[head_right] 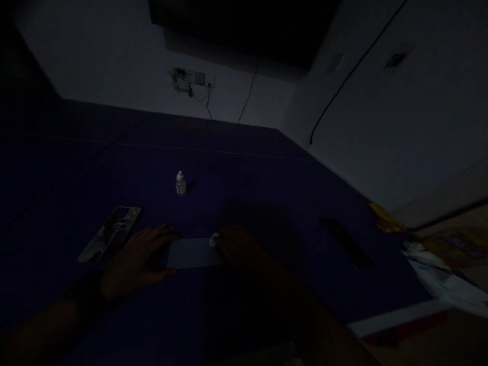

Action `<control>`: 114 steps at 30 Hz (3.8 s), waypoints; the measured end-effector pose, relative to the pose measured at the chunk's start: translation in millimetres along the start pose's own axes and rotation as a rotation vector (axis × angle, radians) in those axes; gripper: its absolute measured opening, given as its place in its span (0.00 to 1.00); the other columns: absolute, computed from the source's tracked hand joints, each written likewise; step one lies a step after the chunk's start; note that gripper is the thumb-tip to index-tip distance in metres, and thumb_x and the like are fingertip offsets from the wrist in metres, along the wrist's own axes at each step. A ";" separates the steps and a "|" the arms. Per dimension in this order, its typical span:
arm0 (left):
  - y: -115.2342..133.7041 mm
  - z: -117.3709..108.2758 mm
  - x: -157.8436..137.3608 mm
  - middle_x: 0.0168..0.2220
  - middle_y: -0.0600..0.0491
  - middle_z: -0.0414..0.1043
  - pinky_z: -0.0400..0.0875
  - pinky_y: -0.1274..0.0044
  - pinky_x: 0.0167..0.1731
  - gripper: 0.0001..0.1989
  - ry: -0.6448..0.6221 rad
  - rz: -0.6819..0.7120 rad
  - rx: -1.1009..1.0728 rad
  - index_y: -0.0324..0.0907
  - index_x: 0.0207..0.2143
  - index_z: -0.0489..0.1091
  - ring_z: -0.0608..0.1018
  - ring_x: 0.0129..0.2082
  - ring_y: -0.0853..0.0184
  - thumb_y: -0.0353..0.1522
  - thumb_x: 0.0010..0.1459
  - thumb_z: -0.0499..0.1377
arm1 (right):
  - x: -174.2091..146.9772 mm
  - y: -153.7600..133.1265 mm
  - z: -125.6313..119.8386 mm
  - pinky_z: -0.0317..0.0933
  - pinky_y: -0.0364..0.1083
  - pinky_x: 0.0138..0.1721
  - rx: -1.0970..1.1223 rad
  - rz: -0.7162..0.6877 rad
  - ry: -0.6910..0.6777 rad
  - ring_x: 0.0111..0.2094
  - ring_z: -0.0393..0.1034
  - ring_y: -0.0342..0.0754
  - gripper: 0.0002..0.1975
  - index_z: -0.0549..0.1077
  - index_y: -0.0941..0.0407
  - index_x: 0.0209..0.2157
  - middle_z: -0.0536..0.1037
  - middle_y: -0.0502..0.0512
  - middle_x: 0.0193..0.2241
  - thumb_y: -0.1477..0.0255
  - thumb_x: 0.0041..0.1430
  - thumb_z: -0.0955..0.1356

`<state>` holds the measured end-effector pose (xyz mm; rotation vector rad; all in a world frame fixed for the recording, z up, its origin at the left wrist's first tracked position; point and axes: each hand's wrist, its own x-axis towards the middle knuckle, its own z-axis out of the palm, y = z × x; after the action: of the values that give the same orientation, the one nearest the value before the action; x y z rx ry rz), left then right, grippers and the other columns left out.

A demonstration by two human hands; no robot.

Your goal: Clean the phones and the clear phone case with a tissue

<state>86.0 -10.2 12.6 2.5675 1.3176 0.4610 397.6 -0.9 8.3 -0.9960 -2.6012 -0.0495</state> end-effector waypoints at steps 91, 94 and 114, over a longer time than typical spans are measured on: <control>0.8 -1.8 0.9 0.60 0.50 0.70 0.61 0.55 0.60 0.30 0.015 -0.013 0.006 0.52 0.55 0.69 0.70 0.61 0.48 0.45 0.50 0.68 | -8.2 4.2 -4.1 0.58 0.48 0.49 0.168 -0.092 -0.024 0.43 0.72 0.46 0.07 0.77 0.51 0.41 0.81 0.51 0.41 0.76 0.63 0.69; -0.5 -0.8 0.2 0.60 0.51 0.69 0.61 0.55 0.61 0.31 0.022 -0.011 0.004 0.52 0.56 0.69 0.70 0.61 0.48 0.45 0.50 0.68 | -17.3 9.0 -5.8 0.58 0.48 0.50 0.156 -0.056 -0.016 0.44 0.73 0.46 0.06 0.77 0.50 0.40 0.81 0.50 0.42 0.75 0.63 0.69; 1.9 -1.6 0.3 0.59 0.50 0.71 0.62 0.55 0.60 0.30 0.059 0.002 0.004 0.52 0.55 0.69 0.71 0.59 0.48 0.43 0.49 0.68 | 18.9 -7.9 -9.3 0.59 0.49 0.45 0.033 -0.076 -0.144 0.42 0.70 0.49 0.09 0.78 0.54 0.41 0.81 0.53 0.42 0.79 0.60 0.71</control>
<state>87.0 -11.0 14.7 2.5780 1.3363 0.5391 382.3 3.7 24.1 -0.9210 -2.7606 0.0479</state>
